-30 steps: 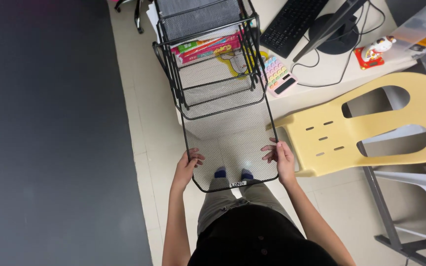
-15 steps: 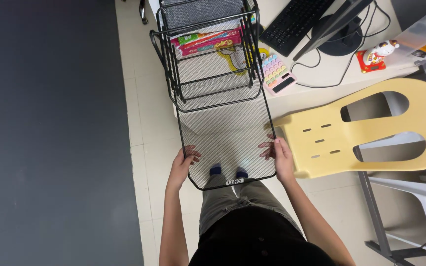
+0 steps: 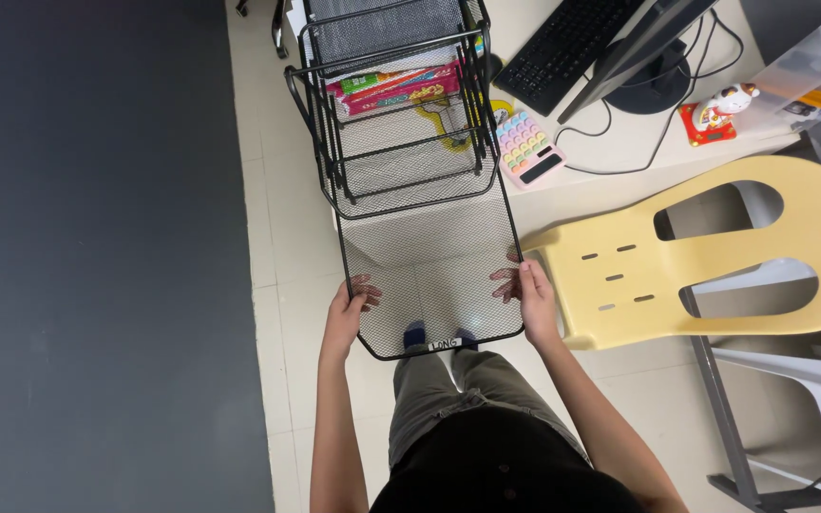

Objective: The person assembles a black wire mesh document rack by hand. They pick up the frame and various mesh trays, inserting each tray into the frame one by one to build the multi-tiered organizer.

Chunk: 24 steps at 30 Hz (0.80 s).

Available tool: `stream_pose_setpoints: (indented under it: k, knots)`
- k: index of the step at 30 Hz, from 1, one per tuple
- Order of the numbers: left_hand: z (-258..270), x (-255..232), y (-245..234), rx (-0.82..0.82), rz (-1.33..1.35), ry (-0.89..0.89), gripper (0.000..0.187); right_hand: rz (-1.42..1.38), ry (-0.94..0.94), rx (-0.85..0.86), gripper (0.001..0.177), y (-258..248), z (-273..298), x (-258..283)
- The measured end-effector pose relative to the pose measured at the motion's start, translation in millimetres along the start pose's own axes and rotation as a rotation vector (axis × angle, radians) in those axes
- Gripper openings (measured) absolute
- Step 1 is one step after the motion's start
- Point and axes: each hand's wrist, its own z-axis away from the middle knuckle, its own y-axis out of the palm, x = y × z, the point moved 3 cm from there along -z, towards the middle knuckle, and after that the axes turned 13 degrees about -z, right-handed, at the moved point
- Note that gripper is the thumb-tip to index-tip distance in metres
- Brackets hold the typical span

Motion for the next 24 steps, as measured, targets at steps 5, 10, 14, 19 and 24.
stream_pose_setpoints:
  k: [5,10,14,19,24]
  knots:
    - [5,0,0,-0.014,0.027,-0.052,0.035,-0.003,0.009,-0.004,0.036,1,5,-1]
    - [8,-2,-4,-0.030,0.042,-0.064,0.036,-0.001,0.020,-0.009,0.037,6,10,-3]
    - [4,-1,-6,-0.022,0.050,-0.039,0.034,-0.026,0.006,-0.009,0.036,8,7,-8]
    - [-7,2,-5,-0.019,0.060,-0.016,0.034,-0.023,-0.002,-0.016,0.035,6,-2,-12]
    - [-26,19,0,-0.016,0.149,-0.018,0.034,-0.017,0.006,0.007,0.036,8,-16,-10]
